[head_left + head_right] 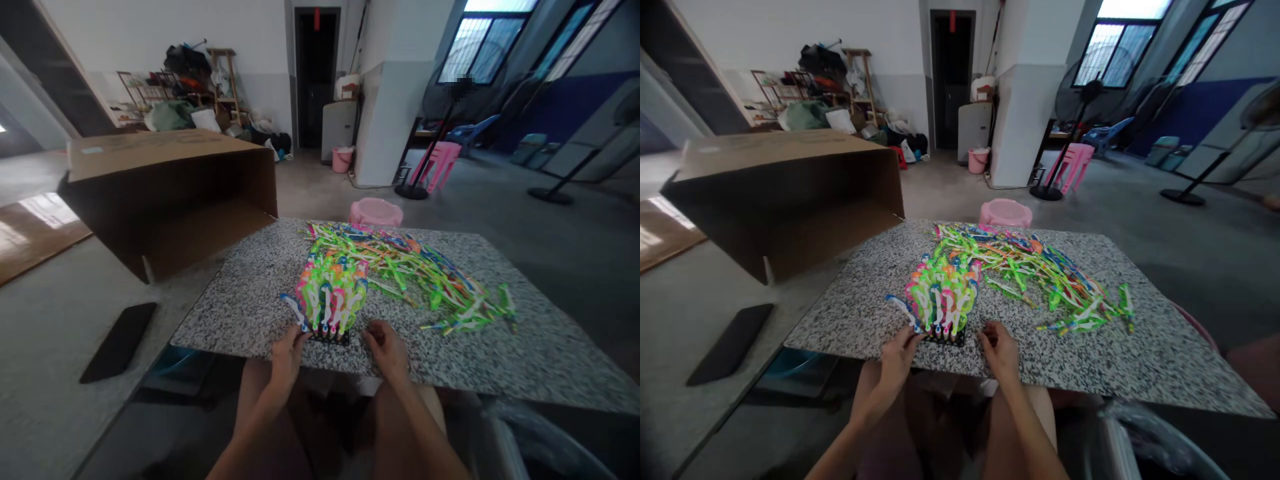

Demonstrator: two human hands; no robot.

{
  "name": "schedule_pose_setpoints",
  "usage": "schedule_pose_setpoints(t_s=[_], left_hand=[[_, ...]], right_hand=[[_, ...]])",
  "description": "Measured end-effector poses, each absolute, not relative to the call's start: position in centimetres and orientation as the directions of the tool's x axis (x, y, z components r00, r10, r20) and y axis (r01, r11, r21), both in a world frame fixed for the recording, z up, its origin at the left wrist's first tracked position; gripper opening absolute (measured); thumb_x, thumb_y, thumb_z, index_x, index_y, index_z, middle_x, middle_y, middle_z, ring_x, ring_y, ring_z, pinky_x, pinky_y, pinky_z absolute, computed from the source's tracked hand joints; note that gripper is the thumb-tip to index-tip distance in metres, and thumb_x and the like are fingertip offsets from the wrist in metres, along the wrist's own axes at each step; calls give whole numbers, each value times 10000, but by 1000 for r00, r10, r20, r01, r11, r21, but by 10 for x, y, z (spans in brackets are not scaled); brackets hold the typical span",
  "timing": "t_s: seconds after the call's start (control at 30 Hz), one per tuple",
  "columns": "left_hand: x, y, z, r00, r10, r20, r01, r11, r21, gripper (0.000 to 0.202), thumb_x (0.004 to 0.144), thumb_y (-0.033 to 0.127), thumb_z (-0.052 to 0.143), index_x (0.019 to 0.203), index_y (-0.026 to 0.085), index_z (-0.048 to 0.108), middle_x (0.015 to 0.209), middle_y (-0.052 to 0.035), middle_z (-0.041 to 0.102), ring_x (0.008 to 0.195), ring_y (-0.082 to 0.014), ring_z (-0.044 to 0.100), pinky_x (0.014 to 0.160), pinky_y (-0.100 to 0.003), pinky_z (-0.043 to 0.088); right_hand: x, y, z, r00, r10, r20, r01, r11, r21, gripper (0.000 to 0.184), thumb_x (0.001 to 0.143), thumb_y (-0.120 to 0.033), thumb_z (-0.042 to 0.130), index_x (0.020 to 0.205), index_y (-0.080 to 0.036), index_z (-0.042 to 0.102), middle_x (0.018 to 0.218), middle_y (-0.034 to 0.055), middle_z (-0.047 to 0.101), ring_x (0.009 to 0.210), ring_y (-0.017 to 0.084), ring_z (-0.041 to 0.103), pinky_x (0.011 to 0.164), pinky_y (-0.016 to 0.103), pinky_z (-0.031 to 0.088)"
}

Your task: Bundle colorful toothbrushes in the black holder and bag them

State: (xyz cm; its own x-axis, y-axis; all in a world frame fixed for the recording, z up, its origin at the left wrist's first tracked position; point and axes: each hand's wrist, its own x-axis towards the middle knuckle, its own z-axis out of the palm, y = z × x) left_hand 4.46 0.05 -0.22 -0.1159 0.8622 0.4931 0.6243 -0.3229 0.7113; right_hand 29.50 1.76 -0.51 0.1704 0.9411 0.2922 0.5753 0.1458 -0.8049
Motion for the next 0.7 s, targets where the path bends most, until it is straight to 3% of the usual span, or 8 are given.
schedule_pose_setpoints(t_s=[0.27,0.37,0.53,0.7], left_hand=[[36,8,-23,88,644,760,781,-518,349,231,943,291,452,1074,170,599,858,-75,696,786,-195,681,719,-318,560],[32,17,-28,161,607,778,803,-539,255,248,945,291,446,1120,171,575,881,-68,699,806,-201,683,754,-326,560],[27,23,-32,214,582,784,805,-560,196,241,943,334,446,1099,200,570,882,-44,703,774,-193,683,729,-306,556],[25,25,-32,301,519,800,838,-544,38,241,966,327,371,1039,217,573,879,-39,700,755,-189,684,689,-299,545]], right_hand=[[290,16,-3,139,931,338,671,163,-724,173,809,-258,550,952,-181,609,846,51,656,748,184,623,714,300,489],[286,17,3,130,938,321,701,142,-698,159,780,-186,573,930,-185,624,877,50,630,768,174,603,710,275,473],[279,10,3,116,935,334,733,146,-664,179,778,-164,590,948,-186,640,916,51,607,801,170,590,737,270,460],[296,31,18,67,959,275,661,163,-732,169,745,-168,637,912,-193,647,828,13,660,740,152,615,668,236,466]])
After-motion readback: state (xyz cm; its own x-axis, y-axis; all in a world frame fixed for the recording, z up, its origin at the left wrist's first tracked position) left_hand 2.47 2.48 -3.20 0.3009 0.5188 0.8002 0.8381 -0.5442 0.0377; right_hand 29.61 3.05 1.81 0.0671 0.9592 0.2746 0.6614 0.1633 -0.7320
